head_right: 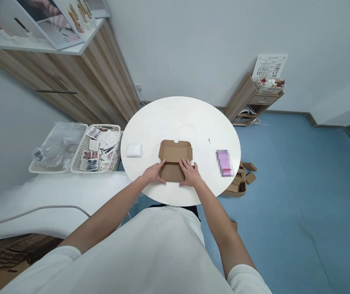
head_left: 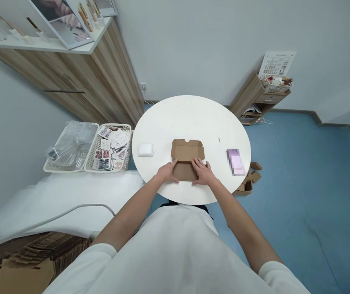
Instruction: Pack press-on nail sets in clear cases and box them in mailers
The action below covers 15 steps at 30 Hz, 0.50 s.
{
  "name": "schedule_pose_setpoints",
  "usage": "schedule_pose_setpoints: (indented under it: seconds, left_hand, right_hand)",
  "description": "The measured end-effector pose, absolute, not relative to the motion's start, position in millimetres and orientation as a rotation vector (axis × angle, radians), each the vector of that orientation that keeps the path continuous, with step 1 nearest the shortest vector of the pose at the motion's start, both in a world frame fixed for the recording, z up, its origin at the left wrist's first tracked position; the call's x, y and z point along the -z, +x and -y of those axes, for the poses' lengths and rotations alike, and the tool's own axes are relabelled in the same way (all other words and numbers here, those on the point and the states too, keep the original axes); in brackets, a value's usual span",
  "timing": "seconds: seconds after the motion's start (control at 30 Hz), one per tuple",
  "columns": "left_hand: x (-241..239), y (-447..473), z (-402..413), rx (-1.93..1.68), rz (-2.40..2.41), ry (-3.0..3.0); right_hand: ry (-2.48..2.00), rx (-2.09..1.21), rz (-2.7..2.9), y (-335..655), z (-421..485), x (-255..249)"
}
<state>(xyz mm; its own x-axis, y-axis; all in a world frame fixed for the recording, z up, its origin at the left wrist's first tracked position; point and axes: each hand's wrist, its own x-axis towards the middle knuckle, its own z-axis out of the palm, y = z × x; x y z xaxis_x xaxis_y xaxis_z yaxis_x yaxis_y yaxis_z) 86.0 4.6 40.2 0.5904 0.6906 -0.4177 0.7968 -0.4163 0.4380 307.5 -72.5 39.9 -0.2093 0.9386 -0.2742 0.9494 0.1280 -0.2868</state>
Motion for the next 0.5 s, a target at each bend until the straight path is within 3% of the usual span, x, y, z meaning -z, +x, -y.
schedule_pose_setpoints:
  seconds: [0.13,0.23,0.33,0.5]
  left_hand:
    - [-38,86,-7,0.215,-1.154,2.177]
    - [-37,86,-6,0.194,-1.156,2.145]
    - [-36,88,-4,0.163,-1.171,2.126]
    - [-36,88,-2,0.125,-1.161,2.125]
  right_hand:
    - [2.579,0.77,-2.154,326,94,-37]
    - [3.04,1.177,-1.648,336,112,-27]
    - [3.117,1.51,-1.433,336,119,-19]
    - [3.225,1.623,-1.489,325,113,-24]
